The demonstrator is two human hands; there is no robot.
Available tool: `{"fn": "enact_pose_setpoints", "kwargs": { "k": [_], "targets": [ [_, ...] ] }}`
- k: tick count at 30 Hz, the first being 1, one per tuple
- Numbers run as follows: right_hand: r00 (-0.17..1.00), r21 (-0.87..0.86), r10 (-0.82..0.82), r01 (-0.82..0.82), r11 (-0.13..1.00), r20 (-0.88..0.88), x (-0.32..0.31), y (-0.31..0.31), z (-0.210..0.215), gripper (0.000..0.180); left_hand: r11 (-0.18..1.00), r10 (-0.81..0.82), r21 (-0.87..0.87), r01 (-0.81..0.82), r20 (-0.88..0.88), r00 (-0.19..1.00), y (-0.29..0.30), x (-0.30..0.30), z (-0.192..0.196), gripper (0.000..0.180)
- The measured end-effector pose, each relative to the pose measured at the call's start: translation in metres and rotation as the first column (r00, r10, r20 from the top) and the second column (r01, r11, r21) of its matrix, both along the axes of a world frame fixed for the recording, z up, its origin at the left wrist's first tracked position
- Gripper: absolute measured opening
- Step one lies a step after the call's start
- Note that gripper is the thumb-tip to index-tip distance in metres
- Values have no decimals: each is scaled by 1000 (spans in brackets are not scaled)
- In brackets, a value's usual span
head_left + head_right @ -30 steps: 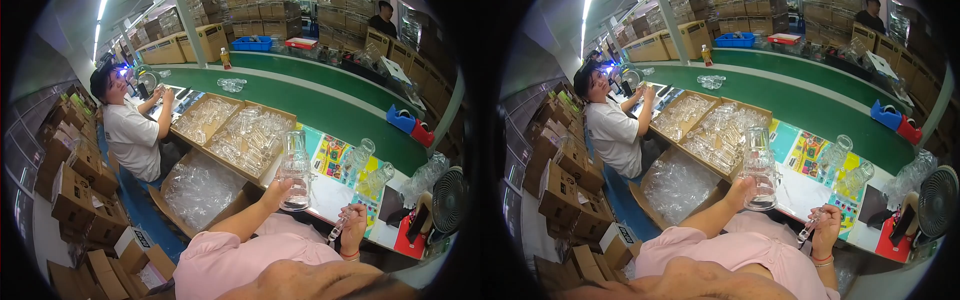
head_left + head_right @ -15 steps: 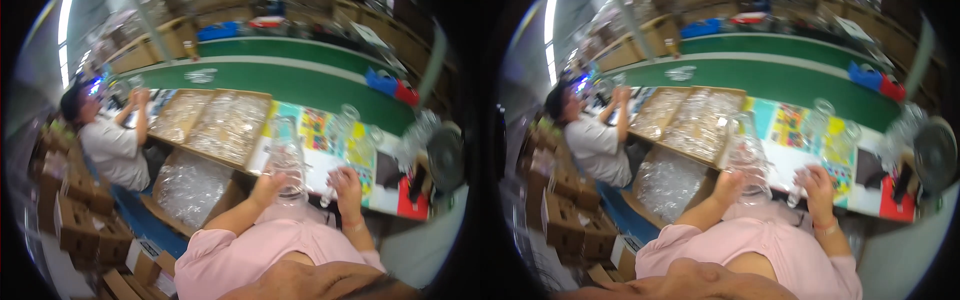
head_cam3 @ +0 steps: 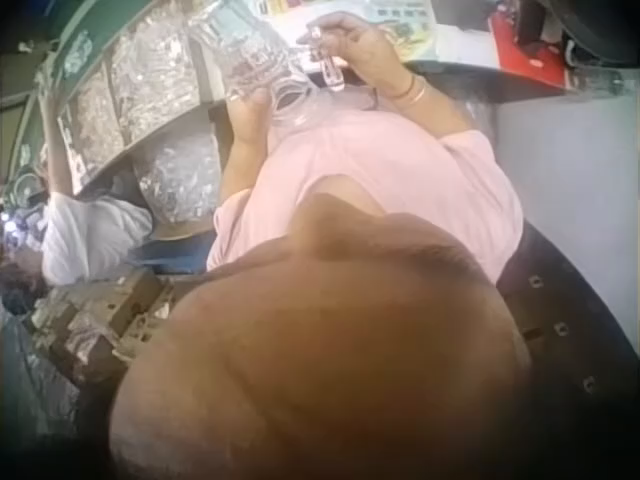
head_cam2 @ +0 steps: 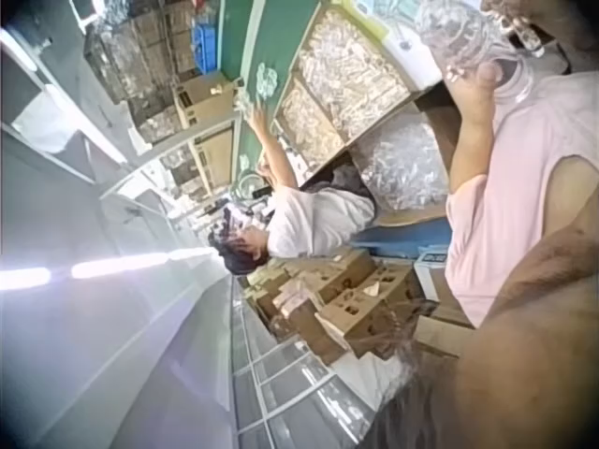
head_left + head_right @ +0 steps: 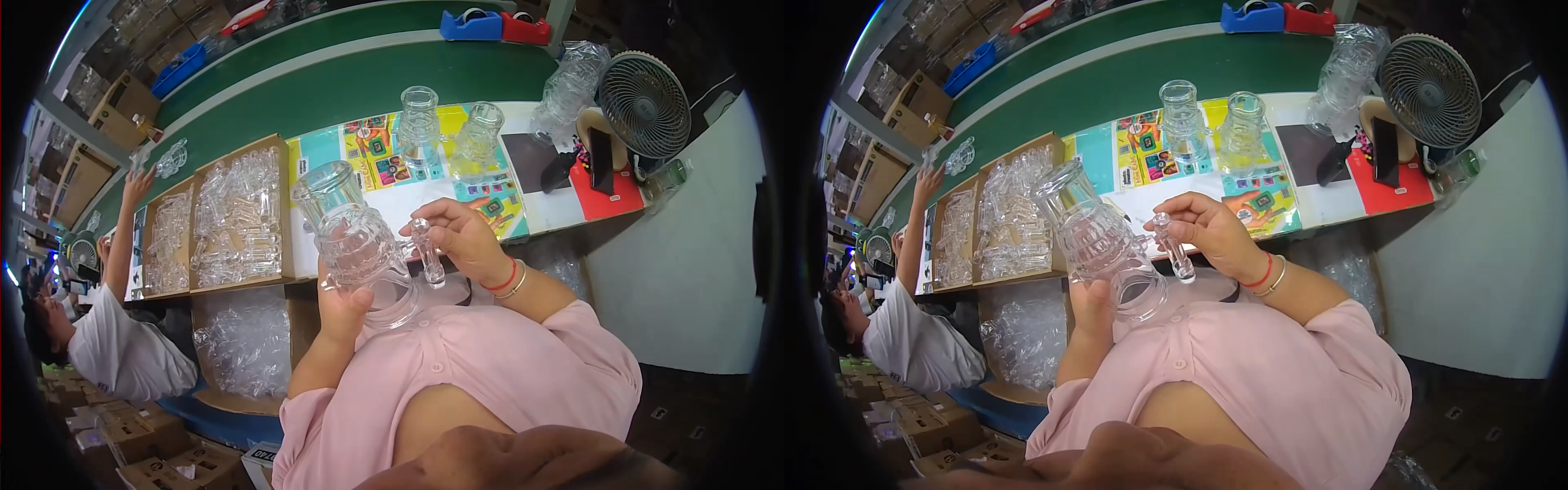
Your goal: Assemble glass fixtures by cleaning and inserting small glass tubes into larger glass mug holders.
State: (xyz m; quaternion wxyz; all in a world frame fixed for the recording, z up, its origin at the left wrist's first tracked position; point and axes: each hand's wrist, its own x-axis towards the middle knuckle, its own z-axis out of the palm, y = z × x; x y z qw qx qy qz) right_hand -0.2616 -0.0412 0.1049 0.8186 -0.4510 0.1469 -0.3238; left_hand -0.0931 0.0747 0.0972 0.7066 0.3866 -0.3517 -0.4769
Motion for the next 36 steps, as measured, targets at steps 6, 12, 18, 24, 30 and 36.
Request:
{"fn": "enact_pose_setpoints", "kwargs": {
  "k": [6, 12, 18, 24, 30, 36],
  "targets": [
    [998, -77, -49, 45, 996, -46, 0, -1, -2, 25, 1000, -21, -7, 22, 39, 999, -4, -5, 1, 96],
    [997, -151, -56, 47, 987, -59, -5, 2, -2, 26, 999, -36, -20, 36, 8, 999, -3, -2, -3, 92],
    [989, -257, -120, 95, 962, -81, -1, -1, -14, 29, 996, -72, -43, 73, 16, 997, -11, -1, 0, 91],
    [974, -465, -216, 159, 871, -72, -3, 2, -19, 31, 989, -141, 52, 136, 90, 986, -6, 5, -6, 96],
    [963, -546, -231, 118, 829, -143, -21, 6, -26, 35, 963, -259, 93, 255, 34, 965, -3, 1, -12, 100],
    [979, -557, -121, 10, 830, -163, -32, 6, -18, 57, 953, -301, -46, 299, -45, 953, 0, -11, -21, 93]
  ]
}}
